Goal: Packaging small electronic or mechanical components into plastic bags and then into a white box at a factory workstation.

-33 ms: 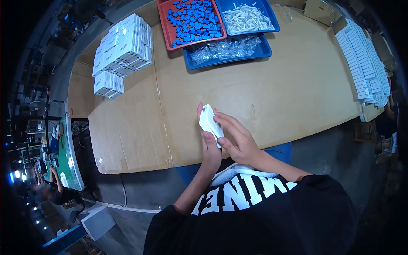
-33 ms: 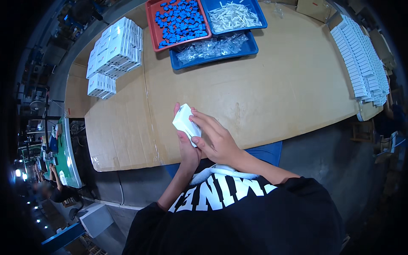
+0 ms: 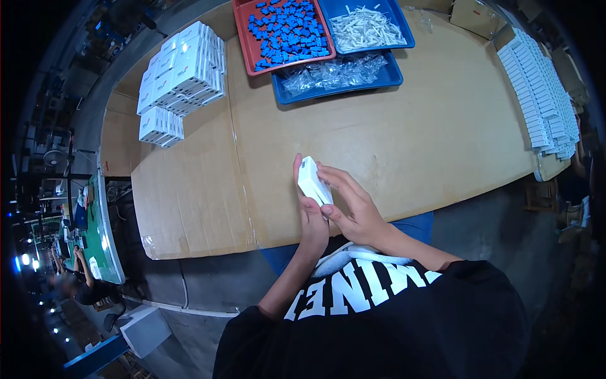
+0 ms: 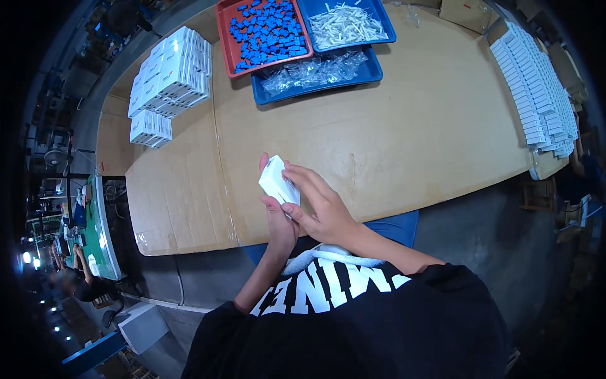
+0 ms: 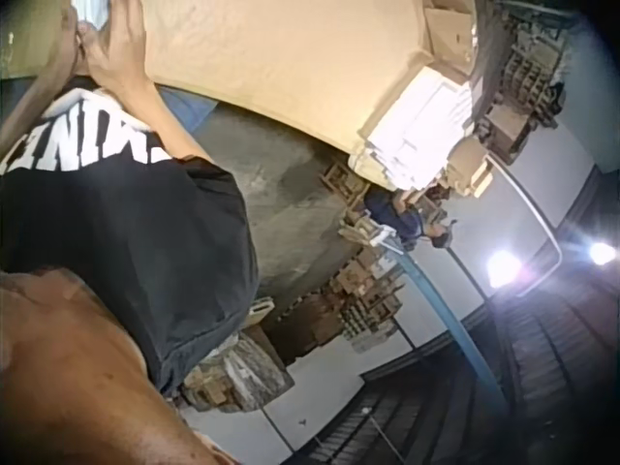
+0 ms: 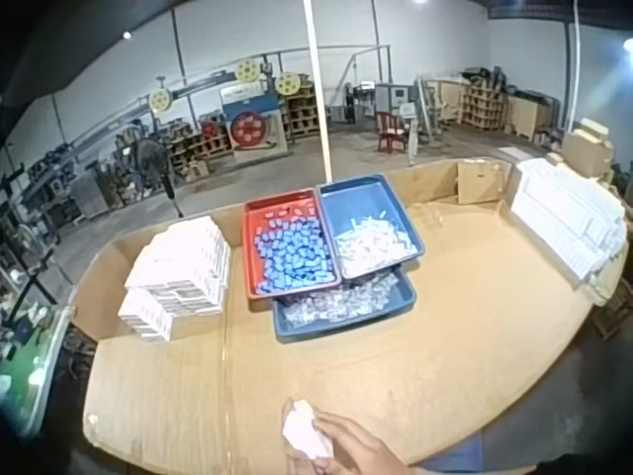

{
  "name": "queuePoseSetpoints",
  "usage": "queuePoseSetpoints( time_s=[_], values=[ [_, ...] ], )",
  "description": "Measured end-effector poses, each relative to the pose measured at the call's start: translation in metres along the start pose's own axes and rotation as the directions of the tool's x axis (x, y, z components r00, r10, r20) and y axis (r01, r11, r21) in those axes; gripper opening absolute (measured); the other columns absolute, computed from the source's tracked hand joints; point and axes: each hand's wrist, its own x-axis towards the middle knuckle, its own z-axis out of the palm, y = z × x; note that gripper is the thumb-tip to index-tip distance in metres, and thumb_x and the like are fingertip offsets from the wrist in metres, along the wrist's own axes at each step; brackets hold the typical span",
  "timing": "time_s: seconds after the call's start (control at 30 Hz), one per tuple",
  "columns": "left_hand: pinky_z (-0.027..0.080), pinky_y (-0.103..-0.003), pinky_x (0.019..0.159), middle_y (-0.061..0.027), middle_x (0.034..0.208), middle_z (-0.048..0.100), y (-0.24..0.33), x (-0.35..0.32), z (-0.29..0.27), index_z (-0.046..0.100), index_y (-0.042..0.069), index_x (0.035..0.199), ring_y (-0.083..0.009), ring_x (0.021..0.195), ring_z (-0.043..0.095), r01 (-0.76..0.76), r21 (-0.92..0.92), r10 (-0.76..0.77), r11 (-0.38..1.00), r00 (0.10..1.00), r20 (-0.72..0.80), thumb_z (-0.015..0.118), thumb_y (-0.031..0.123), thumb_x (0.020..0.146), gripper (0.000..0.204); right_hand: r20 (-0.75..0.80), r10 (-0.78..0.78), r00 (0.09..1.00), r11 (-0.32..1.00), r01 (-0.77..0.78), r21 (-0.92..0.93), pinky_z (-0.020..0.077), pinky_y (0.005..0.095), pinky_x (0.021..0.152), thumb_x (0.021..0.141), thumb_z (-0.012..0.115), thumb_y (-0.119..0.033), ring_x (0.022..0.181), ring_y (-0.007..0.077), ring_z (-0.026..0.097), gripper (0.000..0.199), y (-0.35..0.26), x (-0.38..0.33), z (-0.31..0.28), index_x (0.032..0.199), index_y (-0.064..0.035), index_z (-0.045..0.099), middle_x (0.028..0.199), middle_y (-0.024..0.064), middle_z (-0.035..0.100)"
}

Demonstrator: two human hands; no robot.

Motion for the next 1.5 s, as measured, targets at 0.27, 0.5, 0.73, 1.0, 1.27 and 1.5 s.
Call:
queuePoseSetpoints(
  time_s=[0.27, 0.5, 0.73, 1.0, 1.27, 1.5],
  values=[
    [0.038, -0.035, 0.114, -0.0146, 0.147, 0.046, 0.012, 0.006, 0.003, 0.020, 0.002, 0.164, -0.0221, 0.136, 0.047, 0.040, 0.292, -0.038, 0.956, 0.999, -0.013, 0.035, 0.056, 0.111, 0.077, -0.061, 0.069, 0.996, 0.994, -0.063, 0.093, 0.0454, 0.0417, 0.114, 0.104, 0.061, -0.019, 0.140, 0.0409, 0.053, 0.051, 0.012, -0.008, 0.016, 0.146, 0.0089, 0.052, 0.150, 0.0303, 0.052],
    [0.042, -0.029, 0.100, -0.0109, 0.130, 0.053, 0.012, -0.006, 0.003, 0.023, -0.002, 0.161, -0.0168, 0.117, 0.054, -0.042, 0.339, 0.042, 0.940, 0.999, 0.006, 0.033, 0.058, 0.110, 0.079, -0.091, -0.084, 0.992, 0.996, 0.081, -0.043, 0.0539, 0.0416, 0.105, 0.105, 0.057, -0.014, 0.129, 0.0428, 0.062, 0.046, 0.009, -0.009, 0.014, 0.141, 0.0140, 0.053, 0.142, 0.0333, 0.058],
    [0.043, -0.029, 0.095, -0.0085, 0.124, 0.053, 0.003, -0.007, 0.004, 0.027, -0.001, 0.159, -0.0150, 0.110, 0.053, -0.071, 0.341, 0.072, 0.937, 0.997, 0.010, 0.031, 0.056, 0.111, 0.074, -0.107, -0.134, 0.985, 0.988, 0.124, -0.094, 0.0576, 0.0408, 0.099, 0.103, 0.055, -0.011, 0.124, 0.0431, 0.065, 0.044, 0.013, -0.012, 0.015, 0.139, 0.0151, 0.054, 0.139, 0.0342, 0.059],
    [0.034, -0.039, 0.117, -0.0195, 0.155, 0.039, -0.010, -0.012, -0.011, 0.027, -0.006, 0.158, -0.0278, 0.143, 0.041, -0.013, 0.125, 0.008, 0.992, 0.999, 0.034, 0.038, 0.057, 0.109, 0.081, -0.066, -0.060, 0.996, 0.997, 0.056, -0.050, 0.0547, 0.0421, 0.103, 0.105, 0.055, -0.013, 0.128, 0.0438, 0.062, 0.047, 0.004, -0.015, 0.010, 0.143, 0.0135, 0.051, 0.144, 0.0326, 0.057],
    [0.027, -0.044, 0.122, -0.0237, 0.158, 0.034, 0.007, 0.006, -0.004, 0.018, -0.005, 0.161, -0.0328, 0.146, 0.037, -0.162, 0.267, 0.149, 0.950, 0.986, 0.068, 0.045, 0.057, 0.104, 0.089, -0.067, 0.087, 0.994, 0.965, -0.067, 0.255, 0.0426, 0.0367, 0.115, 0.111, 0.048, -0.028, 0.141, 0.0332, 0.052, 0.048, 0.016, -0.004, 0.009, 0.146, 0.0043, 0.053, 0.154, 0.0221, 0.050],
    [0.030, -0.048, 0.119, -0.0258, 0.151, 0.038, 0.002, 0.012, -0.006, 0.018, -0.006, 0.159, -0.0373, 0.142, 0.041, -0.333, 0.442, 0.317, 0.833, 0.942, 0.112, 0.052, 0.068, 0.095, 0.104, 0.303, 0.603, 0.737, 0.346, -0.585, 0.734, 0.0498, 0.0325, 0.102, 0.109, 0.055, -0.036, 0.120, 0.0180, 0.061, 0.055, -0.016, 0.015, 0.014, 0.148, 0.0022, 0.050, 0.132, 0.0123, 0.062]
  ],
)
